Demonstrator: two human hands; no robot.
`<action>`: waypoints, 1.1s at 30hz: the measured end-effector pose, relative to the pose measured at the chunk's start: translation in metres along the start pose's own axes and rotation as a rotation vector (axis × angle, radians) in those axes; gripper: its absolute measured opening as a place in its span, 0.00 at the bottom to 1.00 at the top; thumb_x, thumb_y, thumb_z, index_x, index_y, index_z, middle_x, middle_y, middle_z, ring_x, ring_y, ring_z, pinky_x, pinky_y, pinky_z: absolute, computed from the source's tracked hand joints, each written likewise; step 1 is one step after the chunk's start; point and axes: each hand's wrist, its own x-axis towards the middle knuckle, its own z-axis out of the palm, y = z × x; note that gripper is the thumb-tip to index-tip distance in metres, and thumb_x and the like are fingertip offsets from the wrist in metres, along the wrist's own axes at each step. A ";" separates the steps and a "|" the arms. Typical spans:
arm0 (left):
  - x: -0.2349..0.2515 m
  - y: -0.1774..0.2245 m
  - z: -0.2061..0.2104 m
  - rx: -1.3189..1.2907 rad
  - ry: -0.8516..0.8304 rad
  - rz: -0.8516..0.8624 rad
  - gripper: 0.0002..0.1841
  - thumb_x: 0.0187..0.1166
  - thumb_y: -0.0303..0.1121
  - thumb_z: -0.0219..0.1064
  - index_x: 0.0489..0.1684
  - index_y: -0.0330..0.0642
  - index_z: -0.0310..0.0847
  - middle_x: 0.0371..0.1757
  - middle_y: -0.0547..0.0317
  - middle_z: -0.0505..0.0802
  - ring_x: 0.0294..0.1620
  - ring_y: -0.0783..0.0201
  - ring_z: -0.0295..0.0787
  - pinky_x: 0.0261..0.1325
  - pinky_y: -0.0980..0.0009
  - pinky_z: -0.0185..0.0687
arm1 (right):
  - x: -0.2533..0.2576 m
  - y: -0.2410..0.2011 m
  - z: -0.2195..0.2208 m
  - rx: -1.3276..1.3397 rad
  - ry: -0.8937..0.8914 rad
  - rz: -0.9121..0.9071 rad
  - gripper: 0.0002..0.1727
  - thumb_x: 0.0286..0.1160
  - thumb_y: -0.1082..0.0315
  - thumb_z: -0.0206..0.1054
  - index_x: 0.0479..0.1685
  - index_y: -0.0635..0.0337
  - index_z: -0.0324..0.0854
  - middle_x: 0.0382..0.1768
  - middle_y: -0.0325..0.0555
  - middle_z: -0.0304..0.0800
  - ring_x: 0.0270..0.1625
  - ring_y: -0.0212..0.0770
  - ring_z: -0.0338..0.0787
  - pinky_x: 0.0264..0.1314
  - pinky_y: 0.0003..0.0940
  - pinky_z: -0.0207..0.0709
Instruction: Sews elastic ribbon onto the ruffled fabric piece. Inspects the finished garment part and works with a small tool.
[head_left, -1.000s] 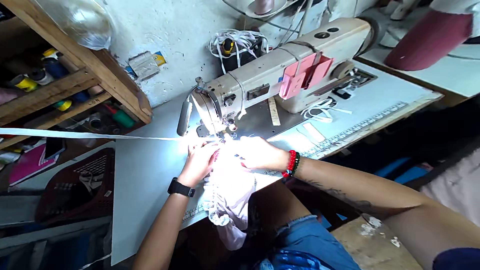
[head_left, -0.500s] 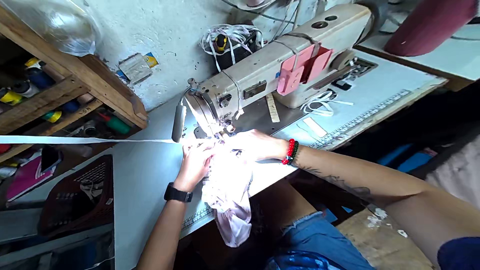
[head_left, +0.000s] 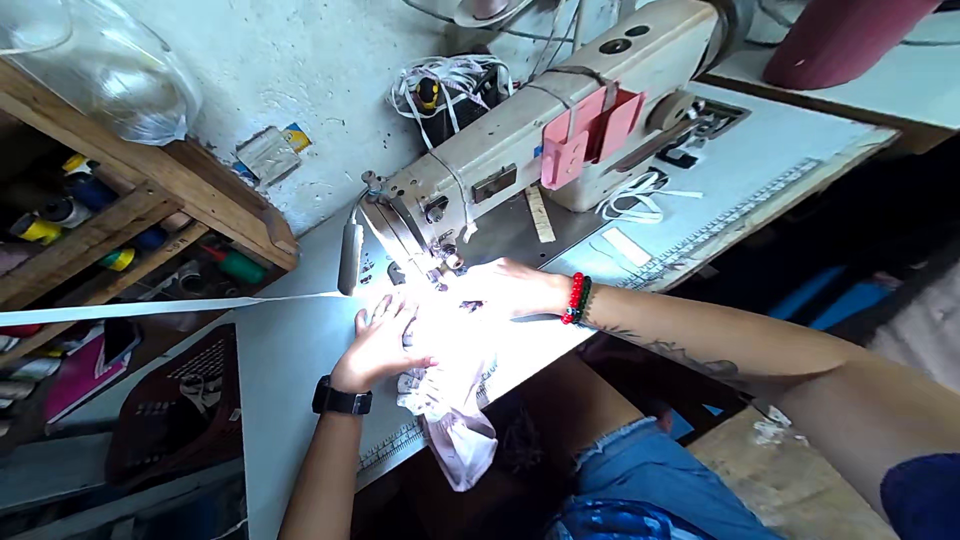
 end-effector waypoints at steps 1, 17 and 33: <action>-0.002 0.001 0.001 -0.018 0.000 -0.006 0.58 0.58 0.71 0.75 0.94 0.55 0.56 0.97 0.59 0.54 0.98 0.52 0.35 0.87 0.27 0.24 | 0.000 0.000 0.001 -0.009 0.008 -0.015 0.12 0.71 0.66 0.71 0.52 0.55 0.90 0.44 0.50 0.92 0.48 0.52 0.91 0.46 0.50 0.82; -0.029 0.041 0.052 0.009 0.404 0.556 0.17 0.78 0.23 0.59 0.55 0.44 0.93 0.69 0.63 0.92 0.77 0.65 0.82 0.87 0.58 0.66 | -0.002 -0.002 0.010 -0.066 0.108 -0.083 0.13 0.63 0.74 0.75 0.48 0.55 0.92 0.41 0.46 0.93 0.46 0.49 0.92 0.44 0.48 0.84; -0.024 0.051 0.048 0.003 0.361 0.580 0.18 0.80 0.22 0.57 0.53 0.47 0.94 0.63 0.65 0.94 0.76 0.65 0.83 0.87 0.59 0.66 | -0.007 0.001 0.014 0.026 0.142 -0.145 0.12 0.63 0.75 0.70 0.45 0.54 0.92 0.40 0.46 0.92 0.45 0.49 0.92 0.43 0.49 0.84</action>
